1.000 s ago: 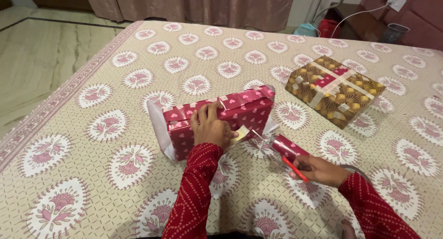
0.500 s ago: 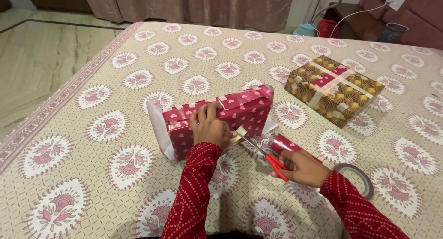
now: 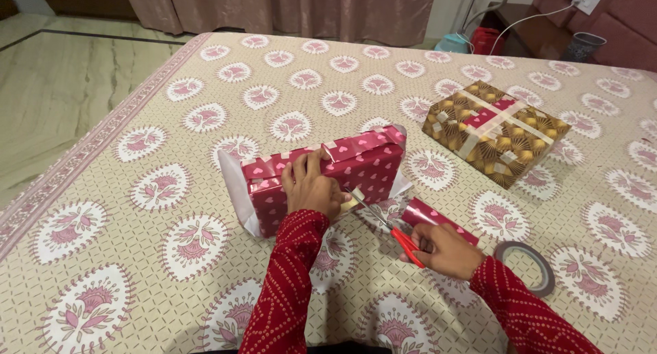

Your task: The person wraps a rectangular gift box with red heart-patterned wrapping paper on a patterned tablecloth. They fold the paper edges, apply clear adhesive tape to secure the folds, and use scissors to cut tape as needed. A second wrapped gift sits nearby.

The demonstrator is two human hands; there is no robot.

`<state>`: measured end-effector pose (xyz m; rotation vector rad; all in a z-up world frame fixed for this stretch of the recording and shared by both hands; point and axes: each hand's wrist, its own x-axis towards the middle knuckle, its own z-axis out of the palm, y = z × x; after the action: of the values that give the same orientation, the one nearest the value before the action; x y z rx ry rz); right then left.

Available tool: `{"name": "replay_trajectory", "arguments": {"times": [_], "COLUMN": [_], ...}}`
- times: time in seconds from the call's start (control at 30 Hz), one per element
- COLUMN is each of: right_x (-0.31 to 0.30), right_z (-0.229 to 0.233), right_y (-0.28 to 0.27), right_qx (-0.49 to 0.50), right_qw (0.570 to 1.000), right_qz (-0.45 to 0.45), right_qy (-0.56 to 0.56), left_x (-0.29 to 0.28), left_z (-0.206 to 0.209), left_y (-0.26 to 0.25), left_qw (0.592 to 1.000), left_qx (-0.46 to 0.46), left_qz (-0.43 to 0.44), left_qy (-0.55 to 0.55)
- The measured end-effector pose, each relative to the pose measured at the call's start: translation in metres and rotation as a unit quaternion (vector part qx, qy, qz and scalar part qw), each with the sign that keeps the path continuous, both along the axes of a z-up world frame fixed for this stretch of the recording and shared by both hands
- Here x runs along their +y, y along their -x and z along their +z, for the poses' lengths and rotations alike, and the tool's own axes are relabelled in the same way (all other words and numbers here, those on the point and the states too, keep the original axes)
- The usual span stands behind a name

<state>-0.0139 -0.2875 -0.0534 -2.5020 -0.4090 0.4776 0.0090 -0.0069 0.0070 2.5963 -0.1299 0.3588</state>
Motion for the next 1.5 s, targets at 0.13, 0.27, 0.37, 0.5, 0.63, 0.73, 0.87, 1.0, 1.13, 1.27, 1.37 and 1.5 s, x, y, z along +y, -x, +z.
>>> {"name": "replay_trajectory", "arguments": {"times": [0.13,0.27,0.37,0.5,0.63,0.73,0.87,1.0,1.13,1.27,1.37,1.5], "right_x": [-0.001,0.0,0.0,-0.003,-0.006,-0.01,-0.018,-0.028,-0.038,-0.039,-0.039,-0.038], "right_z": [-0.004,-0.004,-0.001,-0.001,-0.005,-0.008,-0.011,-0.012,-0.017,-0.026,-0.03,-0.029], "right_y": [0.0,-0.001,0.0,0.003,0.001,0.001,0.004,0.008,0.013,0.022,0.02,0.011], "right_qx": [-0.026,-0.003,-0.017,-0.036,-0.05,-0.045,-0.071,-0.091,-0.08,-0.091,-0.062,-0.132], "right_qw": [0.999,1.0,1.0,0.999,0.998,0.998,0.995,0.992,0.993,0.99,0.99,0.977], "right_qz": [0.007,-0.006,-0.008,-0.017,-0.007,-0.024,-0.055,-0.078,-0.048,-0.027,-0.065,0.023], "right_qy": [-0.02,0.006,-0.001,0.002,-0.035,-0.041,-0.051,-0.047,0.075,0.109,0.11,0.169], "left_x": [0.0,0.0,0.0,0.0,0.0,0.0,-0.001,0.0,0.0,0.0,-0.001,-0.001], "left_z": [-0.001,0.0,-0.001,-0.002,-0.001,0.0,-0.001,-0.003,-0.004,-0.002,0.0,0.003], "left_y": [-0.002,-0.004,-0.002,-0.001,-0.001,-0.001,-0.002,-0.002,-0.004,-0.002,0.0,0.002], "left_qw": [1.0,0.999,1.0,1.0,1.0,1.0,1.0,1.0,1.0,1.0,1.0,1.0], "left_qx": [0.018,0.027,0.015,0.003,0.016,0.014,0.018,0.005,-0.002,-0.008,-0.012,0.002], "left_qz": [0.005,0.01,0.007,0.002,0.006,0.007,0.009,0.009,0.01,0.013,0.009,0.008], "left_qy": [-0.008,-0.015,-0.009,0.003,-0.007,-0.002,-0.009,-0.006,-0.018,-0.025,-0.017,-0.009]}}
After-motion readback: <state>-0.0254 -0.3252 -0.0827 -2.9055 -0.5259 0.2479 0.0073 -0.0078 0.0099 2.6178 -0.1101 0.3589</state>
